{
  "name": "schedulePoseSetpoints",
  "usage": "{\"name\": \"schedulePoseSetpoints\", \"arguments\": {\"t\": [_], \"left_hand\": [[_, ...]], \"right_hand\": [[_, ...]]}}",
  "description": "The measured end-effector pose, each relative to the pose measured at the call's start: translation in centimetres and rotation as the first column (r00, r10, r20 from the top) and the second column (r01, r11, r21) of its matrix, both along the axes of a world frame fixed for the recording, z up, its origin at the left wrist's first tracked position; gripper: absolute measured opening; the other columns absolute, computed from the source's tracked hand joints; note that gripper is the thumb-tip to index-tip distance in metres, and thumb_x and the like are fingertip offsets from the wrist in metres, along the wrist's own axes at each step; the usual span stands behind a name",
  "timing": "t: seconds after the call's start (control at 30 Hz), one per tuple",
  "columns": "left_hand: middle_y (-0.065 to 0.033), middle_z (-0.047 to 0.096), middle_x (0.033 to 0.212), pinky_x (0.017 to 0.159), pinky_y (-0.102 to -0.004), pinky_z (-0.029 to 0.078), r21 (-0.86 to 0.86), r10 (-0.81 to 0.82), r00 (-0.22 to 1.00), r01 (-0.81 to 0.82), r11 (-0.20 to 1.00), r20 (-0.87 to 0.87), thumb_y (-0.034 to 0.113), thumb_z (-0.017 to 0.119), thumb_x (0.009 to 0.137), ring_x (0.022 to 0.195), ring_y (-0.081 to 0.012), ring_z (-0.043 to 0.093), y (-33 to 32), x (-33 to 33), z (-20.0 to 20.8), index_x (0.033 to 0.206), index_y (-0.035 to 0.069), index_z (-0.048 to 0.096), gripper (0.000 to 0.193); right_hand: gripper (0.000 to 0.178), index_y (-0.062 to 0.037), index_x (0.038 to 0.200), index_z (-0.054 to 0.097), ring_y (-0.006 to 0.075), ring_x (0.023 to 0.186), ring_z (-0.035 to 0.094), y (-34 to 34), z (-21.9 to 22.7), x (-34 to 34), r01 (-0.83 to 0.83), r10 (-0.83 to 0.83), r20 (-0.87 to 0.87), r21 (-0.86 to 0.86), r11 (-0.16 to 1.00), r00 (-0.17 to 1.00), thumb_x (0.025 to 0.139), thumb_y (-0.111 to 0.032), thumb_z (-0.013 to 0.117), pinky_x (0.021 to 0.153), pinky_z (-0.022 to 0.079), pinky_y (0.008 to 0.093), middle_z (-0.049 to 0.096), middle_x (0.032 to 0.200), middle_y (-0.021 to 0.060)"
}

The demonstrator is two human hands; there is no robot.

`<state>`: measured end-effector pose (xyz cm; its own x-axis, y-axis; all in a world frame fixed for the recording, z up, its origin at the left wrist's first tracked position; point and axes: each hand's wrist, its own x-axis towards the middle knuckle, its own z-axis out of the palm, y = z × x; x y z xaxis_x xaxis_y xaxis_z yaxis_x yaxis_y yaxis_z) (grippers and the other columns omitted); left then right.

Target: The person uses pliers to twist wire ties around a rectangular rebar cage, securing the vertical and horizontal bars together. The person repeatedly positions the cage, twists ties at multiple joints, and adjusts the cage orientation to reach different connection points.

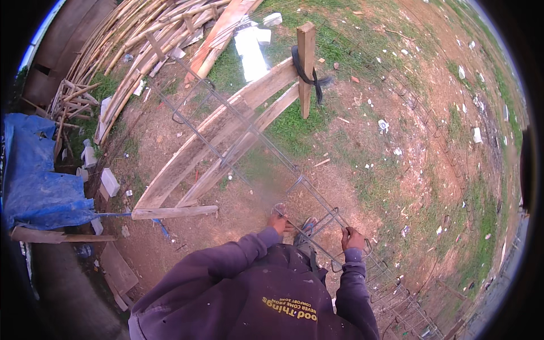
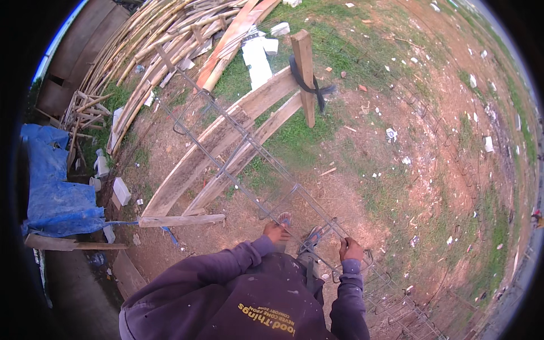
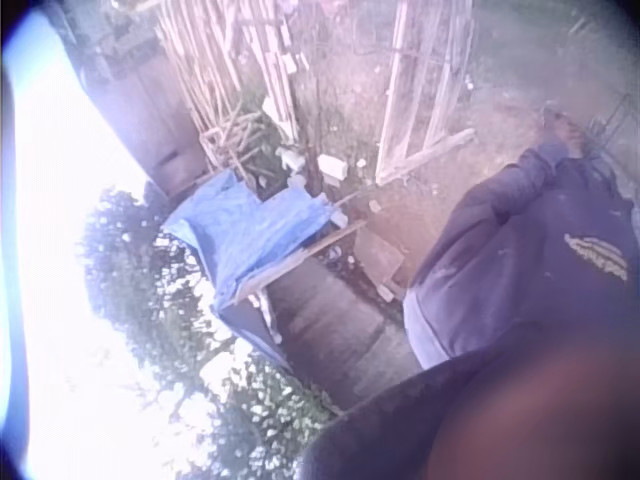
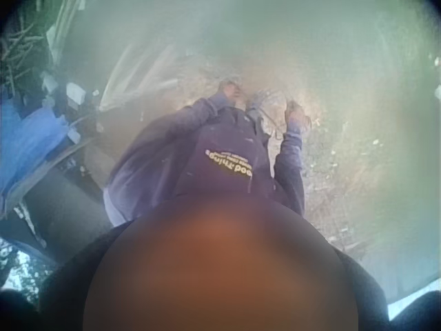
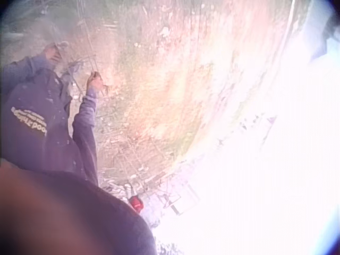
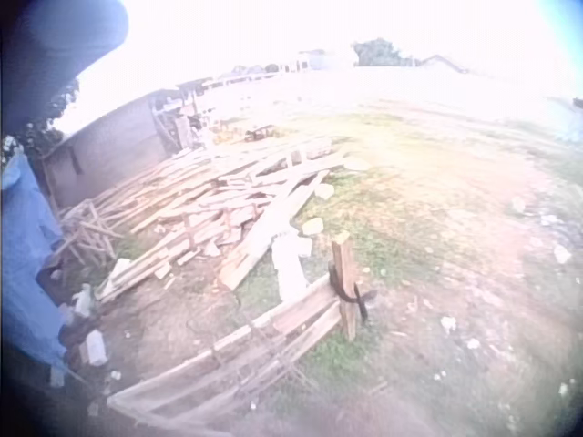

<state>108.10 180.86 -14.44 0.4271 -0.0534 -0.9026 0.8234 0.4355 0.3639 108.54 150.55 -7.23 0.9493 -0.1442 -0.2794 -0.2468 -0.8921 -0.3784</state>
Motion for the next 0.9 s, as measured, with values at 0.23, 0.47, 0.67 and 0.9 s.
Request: {"name": "schedulePoseSetpoints", "arguments": {"t": [0.23, 0.47, 0.67, 0.9], "left_hand": [[-0.0153, 0.068, 0.091, 0.058, -0.0326, 0.053, 0.576, -0.853, 0.476, 0.645, 0.503, 0.213, 0.033, 0.063, 0.091, 0.063, -0.0214, 0.064, 1.3, 1.4, 6.6, 0.107, -0.004, 0.059, 0.040], [-0.0126, 0.068, 0.086, 0.061, -0.0304, 0.053, 0.708, -0.865, 0.101, 0.532, 0.464, 0.491, 0.023, 0.057, 0.095, 0.067, -0.0177, 0.065, -6.1, 2.2, 2.2, 0.111, -0.004, 0.059, 0.032], [-0.0213, 0.069, 0.095, 0.072, -0.0414, 0.055, 0.572, -0.920, 0.189, 0.735, 0.364, 0.343, 0.027, 0.056, 0.093, 0.077, -0.0335, 0.069, -7.3, 1.6, 0.2, 0.116, -0.004, 0.059, 0.038], [-0.0145, 0.067, 0.086, 0.053, -0.0334, 0.057, 0.333, -0.820, 0.442, 0.761, 0.557, 0.363, 0.012, 0.052, 0.096, 0.064, -0.0242, 0.068, -5.8, 2.7, 3.6, 0.113, -0.005, 0.053, 0.024]], "right_hand": [[0.024, -0.0087, 0.094, 0.070, 0.0374, 0.081, 0.065, 1.4, 0.7, -1.7, 0.248, -0.253, 0.112, 0.056, 0.967, 0.961, 0.086, -0.031, 0.064, 0.071, 0.051, 0.0450, 0.067, 0.092, 0.0147], [0.025, -0.0099, 0.096, 0.069, 0.0370, 0.084, 0.064, 2.1, 1.4, -1.8, 0.392, -0.408, 0.144, 0.124, 0.911, 0.902, 0.086, -0.032, 0.064, 0.072, 0.051, 0.0455, 0.065, 0.093, 0.0131], [0.025, -0.0108, 0.095, 0.069, 0.0364, 0.087, 0.064, 2.5, -0.1, -2.8, 0.467, -0.487, 0.112, 0.166, 0.868, 0.866, 0.086, -0.033, 0.064, 0.075, 0.050, 0.0469, 0.064, 0.098, 0.0123], [0.026, -0.0119, 0.101, 0.066, 0.0361, 0.088, 0.064, 3.7, 0.4, -4.6, 0.500, -0.557, 0.294, 0.250, 0.829, 0.777, 0.086, -0.033, 0.063, 0.076, 0.050, 0.0469, 0.064, 0.097, 0.0105]]}}
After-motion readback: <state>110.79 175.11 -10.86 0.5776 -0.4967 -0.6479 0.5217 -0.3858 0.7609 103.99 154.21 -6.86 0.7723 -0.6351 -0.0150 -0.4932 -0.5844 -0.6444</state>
